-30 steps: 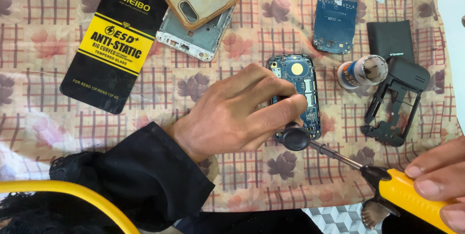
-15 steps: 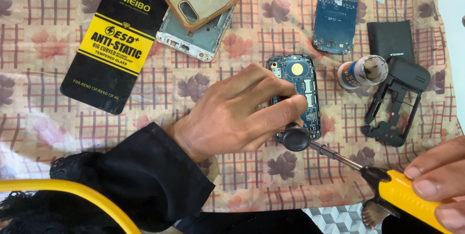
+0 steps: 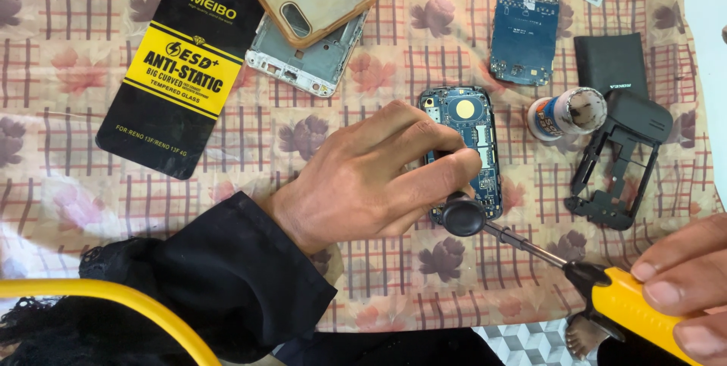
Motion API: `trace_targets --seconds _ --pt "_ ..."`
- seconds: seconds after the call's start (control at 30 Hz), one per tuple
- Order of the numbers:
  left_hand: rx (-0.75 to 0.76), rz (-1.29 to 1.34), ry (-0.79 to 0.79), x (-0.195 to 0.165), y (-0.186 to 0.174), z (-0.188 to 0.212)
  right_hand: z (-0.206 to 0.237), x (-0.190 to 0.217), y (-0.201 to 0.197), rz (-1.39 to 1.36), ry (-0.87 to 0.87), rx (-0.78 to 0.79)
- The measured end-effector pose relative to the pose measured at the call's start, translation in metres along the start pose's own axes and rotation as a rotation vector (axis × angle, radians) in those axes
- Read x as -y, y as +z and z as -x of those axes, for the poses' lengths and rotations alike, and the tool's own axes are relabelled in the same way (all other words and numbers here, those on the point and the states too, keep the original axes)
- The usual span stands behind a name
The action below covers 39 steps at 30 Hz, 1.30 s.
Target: The person uses a soldering iron to apply heat and solder to specific points on a disassembled smartphone motherboard. They repeatedly dip the iron into a flux container and work on different areas of the board while holding it steady with their other hand.
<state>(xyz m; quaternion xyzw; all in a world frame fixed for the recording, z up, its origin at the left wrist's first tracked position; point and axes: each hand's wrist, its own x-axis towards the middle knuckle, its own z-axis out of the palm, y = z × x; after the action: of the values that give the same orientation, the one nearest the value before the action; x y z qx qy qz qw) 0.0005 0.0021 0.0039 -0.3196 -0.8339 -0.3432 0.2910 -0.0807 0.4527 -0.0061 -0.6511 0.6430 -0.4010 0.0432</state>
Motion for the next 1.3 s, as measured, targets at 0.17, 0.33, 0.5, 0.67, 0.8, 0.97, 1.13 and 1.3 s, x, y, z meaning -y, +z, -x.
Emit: trace_targets --seconds 0.17,0.33,0.5,0.67,0.8,0.97,1.13,1.3 --pt "-0.004 0.001 0.004 0.001 0.000 0.000 -0.002 0.002 0.003 0.000 0.017 -0.053" --pt "-0.001 -0.004 0.002 0.001 0.000 0.000 0.000 -0.006 0.003 0.002 -0.058 -0.024" --pt "0.004 -0.005 -0.002 0.000 0.000 0.000 0.002 -0.011 0.001 0.001 -0.107 -0.022" --pt "-0.003 -0.004 0.002 0.001 0.001 0.000 0.002 -0.010 -0.002 -0.020 -0.074 -0.006" --pt "0.000 -0.002 -0.002 0.000 0.000 0.000 0.004 -0.008 -0.003 -0.033 -0.066 0.050" --pt "0.002 -0.002 -0.005 -0.001 -0.001 0.000 0.005 -0.010 -0.003 0.004 -0.050 0.003" --pt "0.007 -0.005 -0.001 0.000 -0.002 0.000 0.000 -0.007 -0.003 -0.042 -0.057 0.032" --pt "0.007 0.000 0.001 0.000 -0.003 0.000 0.000 0.009 0.002 -0.007 0.103 -0.020"
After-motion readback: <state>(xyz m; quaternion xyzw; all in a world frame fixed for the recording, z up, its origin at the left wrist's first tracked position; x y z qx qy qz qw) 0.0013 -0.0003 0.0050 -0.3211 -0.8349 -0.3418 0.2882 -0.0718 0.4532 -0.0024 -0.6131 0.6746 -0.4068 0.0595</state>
